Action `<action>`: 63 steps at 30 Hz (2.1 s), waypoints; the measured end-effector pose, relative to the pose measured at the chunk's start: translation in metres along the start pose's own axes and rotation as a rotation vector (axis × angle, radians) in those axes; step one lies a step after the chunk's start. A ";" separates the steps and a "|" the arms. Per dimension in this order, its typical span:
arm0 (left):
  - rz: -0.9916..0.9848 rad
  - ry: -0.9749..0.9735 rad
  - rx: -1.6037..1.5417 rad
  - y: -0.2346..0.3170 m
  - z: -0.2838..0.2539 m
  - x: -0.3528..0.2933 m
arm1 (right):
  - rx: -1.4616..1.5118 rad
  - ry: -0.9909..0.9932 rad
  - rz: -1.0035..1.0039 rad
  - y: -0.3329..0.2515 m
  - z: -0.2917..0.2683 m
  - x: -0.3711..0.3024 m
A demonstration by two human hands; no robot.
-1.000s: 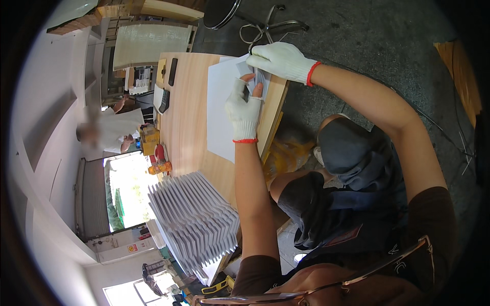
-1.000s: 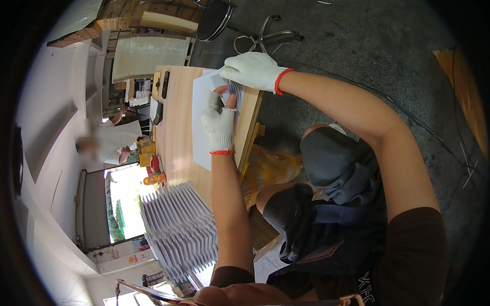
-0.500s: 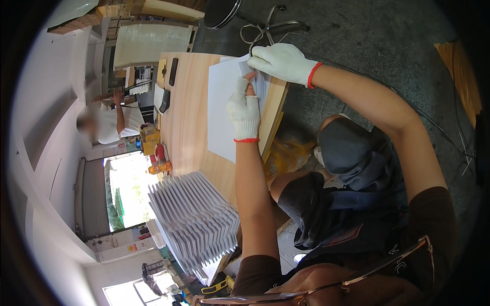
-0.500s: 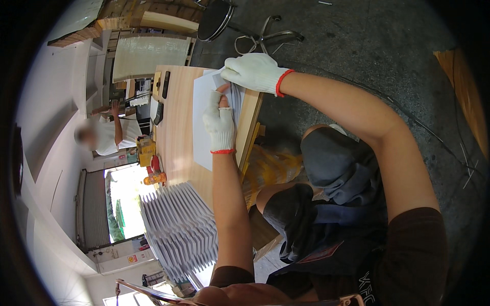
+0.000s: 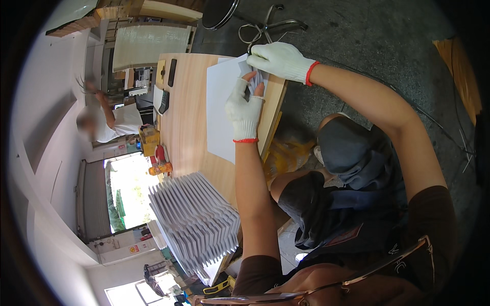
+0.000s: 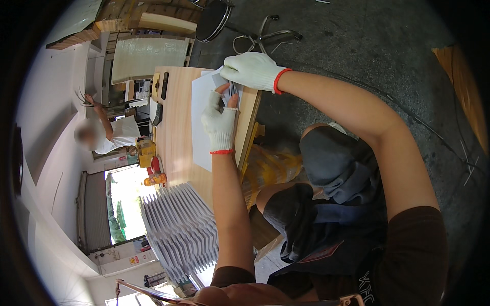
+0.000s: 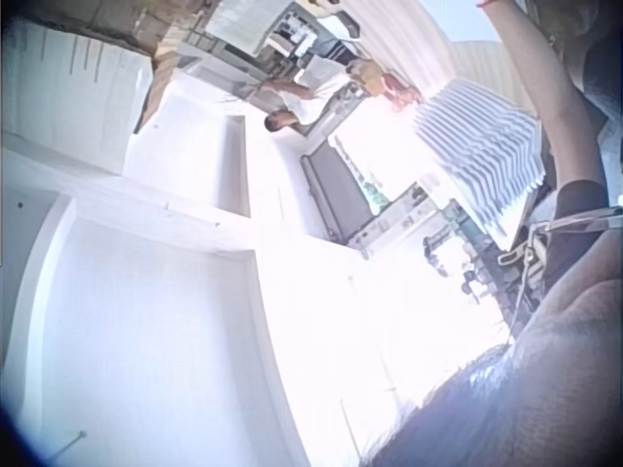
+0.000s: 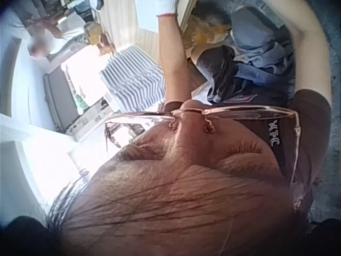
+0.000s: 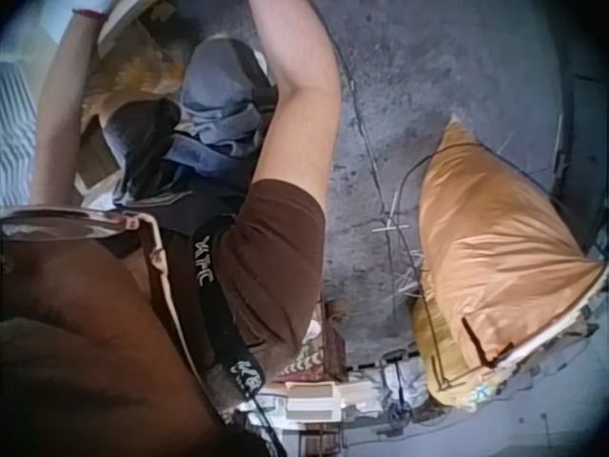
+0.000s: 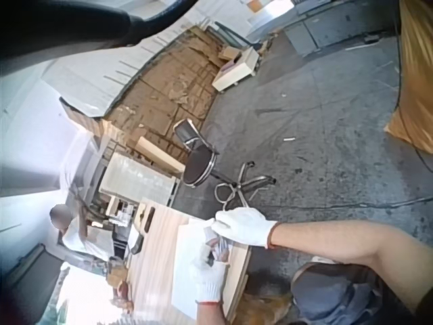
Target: The person stacks white paper sheets on a wooden table, aligning them by hand. They then place the stack into a clear plastic bag and seal it. The person also handles a roll of tape and a small orange tool during the process.
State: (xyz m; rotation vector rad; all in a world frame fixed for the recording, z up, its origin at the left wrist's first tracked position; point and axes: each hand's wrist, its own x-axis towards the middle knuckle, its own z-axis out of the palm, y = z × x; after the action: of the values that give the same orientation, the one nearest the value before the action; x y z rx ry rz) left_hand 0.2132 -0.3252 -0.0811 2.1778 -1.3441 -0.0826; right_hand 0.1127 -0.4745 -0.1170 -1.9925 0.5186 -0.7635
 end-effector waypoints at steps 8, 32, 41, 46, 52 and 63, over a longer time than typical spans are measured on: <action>0.031 0.015 0.021 0.001 0.000 0.000 | 0.004 0.003 0.007 -0.001 -0.001 -0.001; 0.099 0.079 0.377 0.011 0.003 0.021 | -0.327 -0.182 -0.120 0.006 -0.027 0.001; 0.178 0.079 0.349 0.002 -0.008 0.002 | -0.297 -0.073 -0.233 -0.003 -0.018 0.001; 0.090 0.027 0.220 0.003 -0.009 -0.003 | -0.127 -0.034 -0.105 -0.009 -0.004 0.000; 0.039 -0.033 -0.023 0.001 -0.010 -0.005 | 0.007 0.039 0.030 -0.005 0.002 -0.005; -0.107 -0.076 -0.377 -0.017 -0.005 -0.004 | 0.015 0.050 0.027 -0.007 0.002 -0.008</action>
State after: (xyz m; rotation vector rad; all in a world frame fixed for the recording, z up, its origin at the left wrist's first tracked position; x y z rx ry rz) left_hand 0.2265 -0.3140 -0.0865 1.9385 -1.1434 -0.4291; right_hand 0.1086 -0.4647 -0.1143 -1.9530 0.5664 -0.7996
